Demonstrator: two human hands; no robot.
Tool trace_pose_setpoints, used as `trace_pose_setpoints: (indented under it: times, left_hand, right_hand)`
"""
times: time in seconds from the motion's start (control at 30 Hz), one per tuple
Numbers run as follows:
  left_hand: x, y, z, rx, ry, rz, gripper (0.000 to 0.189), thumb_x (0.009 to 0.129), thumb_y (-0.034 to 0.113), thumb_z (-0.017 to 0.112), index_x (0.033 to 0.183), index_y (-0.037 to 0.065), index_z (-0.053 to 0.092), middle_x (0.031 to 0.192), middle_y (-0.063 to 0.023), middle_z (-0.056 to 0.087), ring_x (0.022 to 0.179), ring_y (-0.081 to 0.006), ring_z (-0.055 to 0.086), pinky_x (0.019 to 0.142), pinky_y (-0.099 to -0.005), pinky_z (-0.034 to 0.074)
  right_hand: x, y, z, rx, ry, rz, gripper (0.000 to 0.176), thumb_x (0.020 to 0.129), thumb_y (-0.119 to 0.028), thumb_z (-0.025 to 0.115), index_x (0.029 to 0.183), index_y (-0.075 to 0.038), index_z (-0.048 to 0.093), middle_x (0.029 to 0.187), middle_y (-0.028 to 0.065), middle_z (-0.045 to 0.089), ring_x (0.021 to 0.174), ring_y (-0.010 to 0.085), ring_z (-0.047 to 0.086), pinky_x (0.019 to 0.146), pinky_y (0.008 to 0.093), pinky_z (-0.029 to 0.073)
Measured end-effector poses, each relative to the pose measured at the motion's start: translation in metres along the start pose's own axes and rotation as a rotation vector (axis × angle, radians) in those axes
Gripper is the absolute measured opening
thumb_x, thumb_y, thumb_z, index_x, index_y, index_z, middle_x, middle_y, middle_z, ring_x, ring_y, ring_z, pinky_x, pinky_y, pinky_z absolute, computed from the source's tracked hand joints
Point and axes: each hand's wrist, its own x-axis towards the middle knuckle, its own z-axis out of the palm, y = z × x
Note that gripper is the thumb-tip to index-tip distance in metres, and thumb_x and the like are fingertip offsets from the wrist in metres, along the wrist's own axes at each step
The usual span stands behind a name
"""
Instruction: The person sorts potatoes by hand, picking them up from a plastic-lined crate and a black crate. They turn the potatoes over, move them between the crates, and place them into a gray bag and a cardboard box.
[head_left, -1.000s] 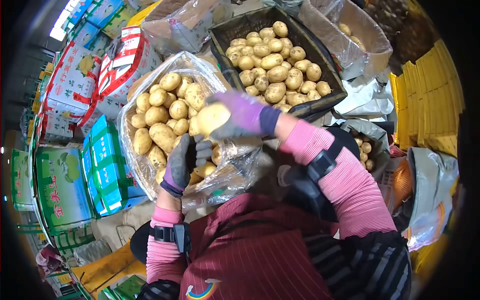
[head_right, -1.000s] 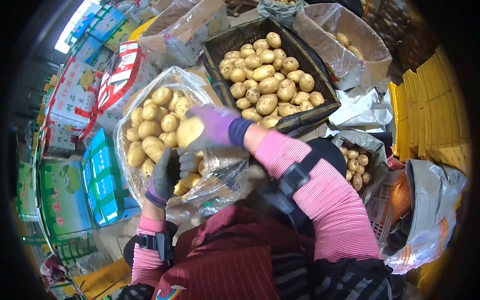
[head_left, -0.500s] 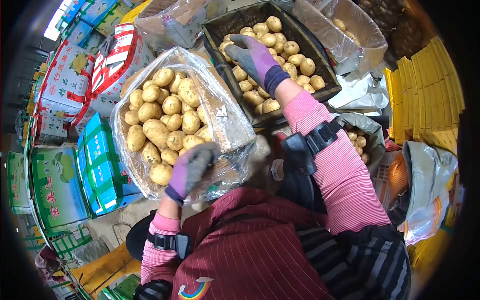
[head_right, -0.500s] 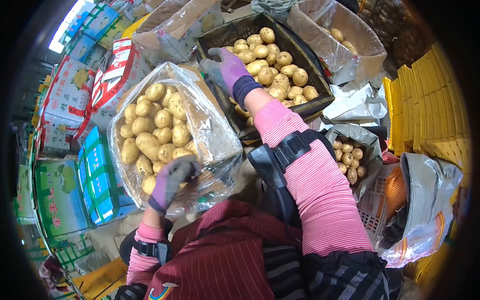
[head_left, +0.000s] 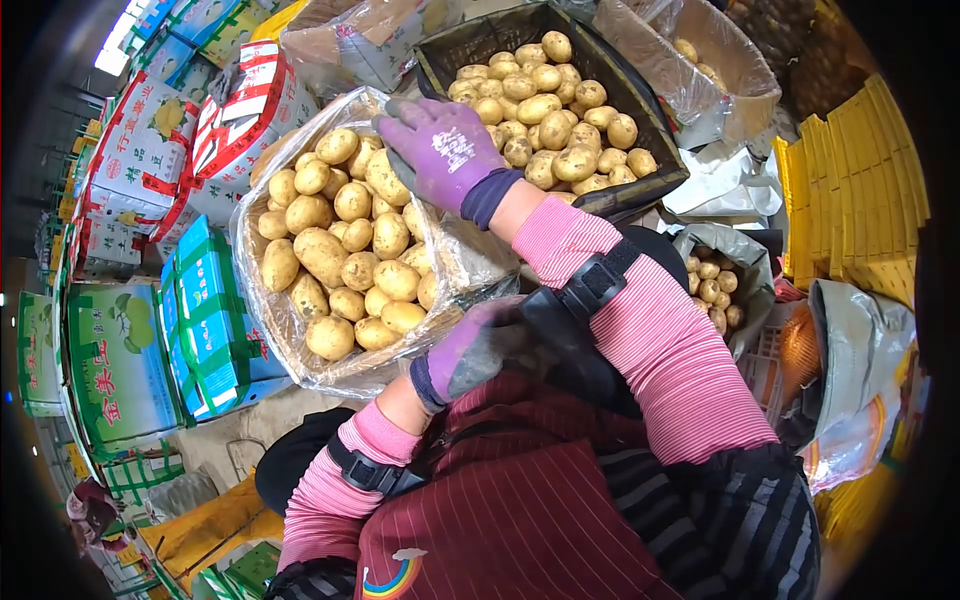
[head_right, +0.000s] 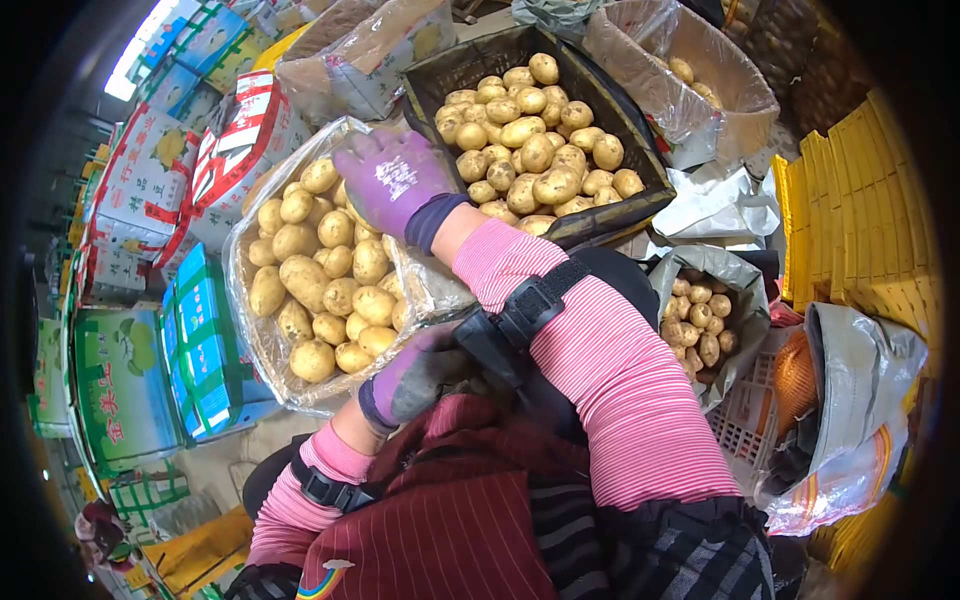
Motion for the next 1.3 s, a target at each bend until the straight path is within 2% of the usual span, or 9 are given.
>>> trace_pose_setpoints:
  times: [0.5,0.63,0.67,0.77,0.83,0.87,0.93,1.13,1.3]
  left_hand:
    - [0.004,0.027,0.028,-0.065,-0.118,0.06,0.035,0.104,0.026,0.059,0.129,0.001,0.061,0.116,-0.0109,0.074,0.096,-0.0154,0.071,0.082,-0.0259,0.054]
    - [0.008,0.017,-0.004,0.008,-0.292,0.129,0.036,0.107,0.024,0.053,0.128,-0.004,0.062,0.115,-0.0156,0.071,0.108,-0.0226,0.068,0.088,-0.0323,0.057]
    - [-0.001,0.027,-0.017,0.152,-0.318,0.322,0.038,0.108,0.028,0.051,0.125,-0.003,0.064,0.114,-0.0141,0.07,0.106,-0.0215,0.068,0.086,-0.0314,0.056]
    - [-0.026,0.074,-0.07,0.41,-0.063,0.448,0.038,0.107,0.034,0.05,0.114,0.0,0.065,0.108,-0.0087,0.068,0.097,-0.0177,0.064,0.081,-0.0285,0.051]
    - [-0.038,0.08,-0.097,0.185,0.366,0.766,0.035,0.106,0.017,0.05,0.131,-0.005,0.059,0.126,-0.0173,0.065,0.119,-0.0282,0.065,0.105,-0.0394,0.052]
    - [-0.046,0.093,-0.137,-0.384,0.197,0.764,0.038,0.106,0.016,0.048,0.138,-0.004,0.054,0.135,-0.0201,0.061,0.125,-0.0331,0.062,0.109,-0.0451,0.051]
    - [-0.06,0.118,-0.162,-0.519,0.525,0.829,0.042,0.102,0.025,0.056,0.137,0.002,0.058,0.141,-0.0146,0.061,0.129,-0.031,0.059,0.1,-0.0407,0.052]
    - [-0.078,0.136,-0.206,-0.545,0.677,0.994,0.041,0.096,0.028,0.06,0.129,0.004,0.062,0.139,-0.0148,0.062,0.13,-0.0309,0.058,0.101,-0.0443,0.051]
    - [-0.034,0.118,-0.196,-0.471,0.815,0.809,0.035,0.098,0.028,0.06,0.125,0.006,0.064,0.126,-0.0138,0.068,0.117,-0.0302,0.065,0.092,-0.0376,0.054]
  right_hand:
    - [-0.012,-0.018,-0.01,0.121,-0.315,-0.117,0.04,0.094,-0.027,0.062,0.132,-0.017,0.061,0.135,0.0078,0.062,0.125,0.0273,0.059,0.102,0.0477,0.046]
    - [-0.02,-0.013,0.002,0.655,-0.275,0.287,0.04,0.097,-0.028,0.06,0.133,-0.011,0.063,0.125,0.0168,0.069,0.116,0.0351,0.065,0.1,0.0452,0.051]
    - [-0.024,-0.01,0.017,0.647,-0.186,0.269,0.04,0.096,-0.028,0.061,0.132,-0.01,0.064,0.122,0.0193,0.07,0.113,0.0373,0.066,0.098,0.0448,0.052]
    - [-0.033,0.0,0.043,0.682,-0.07,0.135,0.04,0.096,-0.028,0.062,0.13,-0.01,0.065,0.118,0.0215,0.07,0.111,0.0392,0.067,0.097,0.0435,0.053]
    - [-0.031,-0.018,0.014,0.599,-0.279,0.122,0.036,0.096,-0.033,0.061,0.122,-0.01,0.068,0.114,0.0203,0.07,0.107,0.0383,0.067,0.093,0.0475,0.053]
    - [-0.031,-0.031,0.005,0.606,-0.32,0.123,0.035,0.096,-0.034,0.061,0.12,-0.01,0.068,0.109,0.0197,0.071,0.104,0.0385,0.068,0.091,0.0478,0.054]
    - [-0.038,-0.055,-0.005,0.552,-0.382,0.081,0.031,0.095,-0.035,0.061,0.111,-0.011,0.07,0.1,0.0177,0.073,0.095,0.0386,0.069,0.085,0.049,0.054]
    - [-0.05,-0.124,-0.034,0.749,-0.779,-0.165,0.031,0.091,-0.037,0.066,0.101,-0.009,0.072,0.084,0.0155,0.072,0.081,0.0365,0.07,0.073,0.0464,0.055]
    - [-0.055,-0.153,-0.042,0.981,-0.814,-0.11,0.037,0.089,-0.042,0.069,0.1,-0.006,0.071,0.082,0.0169,0.07,0.076,0.0351,0.07,0.068,0.0443,0.054]
